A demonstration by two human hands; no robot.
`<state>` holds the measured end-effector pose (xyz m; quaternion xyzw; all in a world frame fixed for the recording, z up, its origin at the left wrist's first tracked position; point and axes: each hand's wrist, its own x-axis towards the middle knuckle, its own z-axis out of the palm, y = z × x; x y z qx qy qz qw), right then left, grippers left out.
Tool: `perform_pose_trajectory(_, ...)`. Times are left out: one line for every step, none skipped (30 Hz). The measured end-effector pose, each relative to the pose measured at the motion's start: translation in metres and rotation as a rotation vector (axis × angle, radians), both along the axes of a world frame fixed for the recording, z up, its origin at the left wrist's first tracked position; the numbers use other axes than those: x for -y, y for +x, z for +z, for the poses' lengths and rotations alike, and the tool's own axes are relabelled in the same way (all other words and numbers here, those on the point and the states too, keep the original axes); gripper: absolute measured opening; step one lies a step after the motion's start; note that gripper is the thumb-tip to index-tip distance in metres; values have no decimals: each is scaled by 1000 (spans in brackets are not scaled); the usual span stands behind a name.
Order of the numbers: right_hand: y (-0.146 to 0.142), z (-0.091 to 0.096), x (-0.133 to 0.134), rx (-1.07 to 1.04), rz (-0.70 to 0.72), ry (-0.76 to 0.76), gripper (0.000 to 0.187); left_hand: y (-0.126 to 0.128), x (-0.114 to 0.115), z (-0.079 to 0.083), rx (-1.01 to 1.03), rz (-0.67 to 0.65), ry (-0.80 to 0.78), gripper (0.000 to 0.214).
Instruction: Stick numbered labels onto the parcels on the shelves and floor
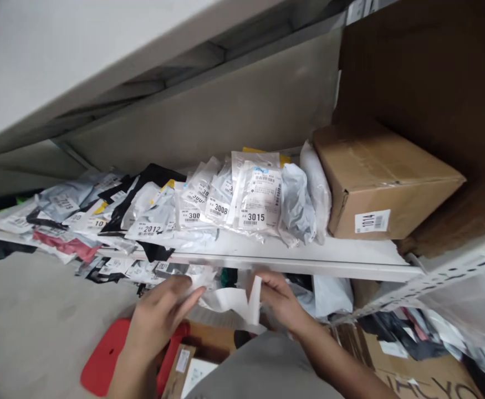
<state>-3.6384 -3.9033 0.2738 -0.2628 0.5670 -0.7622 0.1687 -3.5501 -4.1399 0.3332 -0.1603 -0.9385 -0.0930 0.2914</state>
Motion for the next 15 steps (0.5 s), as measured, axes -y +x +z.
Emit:
perform_pose_trajectory(0, -8, 0, 89, 32, -55, 37, 1, -4, -3, -11, -45, -84, 17)
perform_pose_trajectory(0, -15, 0, 160, 74, -90, 41, 2, -9, -6, -35, -99, -154, 21)
perform_pose_trajectory(1, -21, 0, 213, 116, -100, 45, 3, -13, -10, -77, -156, -211, 25)
perform_pose_trajectory(2, -26, 0, 249, 155, -87, 49, 4, -17, -13, -127, -212, -252, 28)
perform_pose_trajectory(4, -30, 0, 272, 189, -60, 50, 5, -20, -17, -173, -261, -278, 27)
perform_pose_trajectory(6, -32, -1, 284, 213, -34, 49, 6, -24, -22, -211, -298, -287, 25)
perform_pose_trajectory(9, -34, -1, 287, 229, -20, 48, 7, -27, -27, -234, -319, -284, 21)
perform_pose_trajectory(12, -35, -2, 289, 246, -25, 50, 9, -29, -33, -240, -335, -270, 18)
perform_pose_trajectory(15, -36, -3, 294, 282, -47, 53, 11, -32, -38, -241, -345, -242, 16)
perform_pose_trajectory(18, -38, -3, 302, 319, -72, 56, 13, -33, -43, -235, -347, -205, 17)
perform_pose_trajectory(21, -39, -4, 307, 347, -88, 56, 14, -35, -47, -224, -341, -167, 19)
perform_pose_trajectory(23, -40, -4, 306, 358, -85, 54, 15, -36, -51, -217, -331, -140, 22)
perform_pose_trajectory(25, -41, -4, 301, 353, -70, 51, 16, -37, -54, -211, -315, -134, 26)
perform_pose_trajectory(27, -43, -5, 291, 328, -45, 48, 16, -38, -58, -208, -300, -140, 31)
perform_pose_trajectory(30, -43, -5, 279, 288, -18, 44, 16, -39, -61, -203, -278, -132, 34)
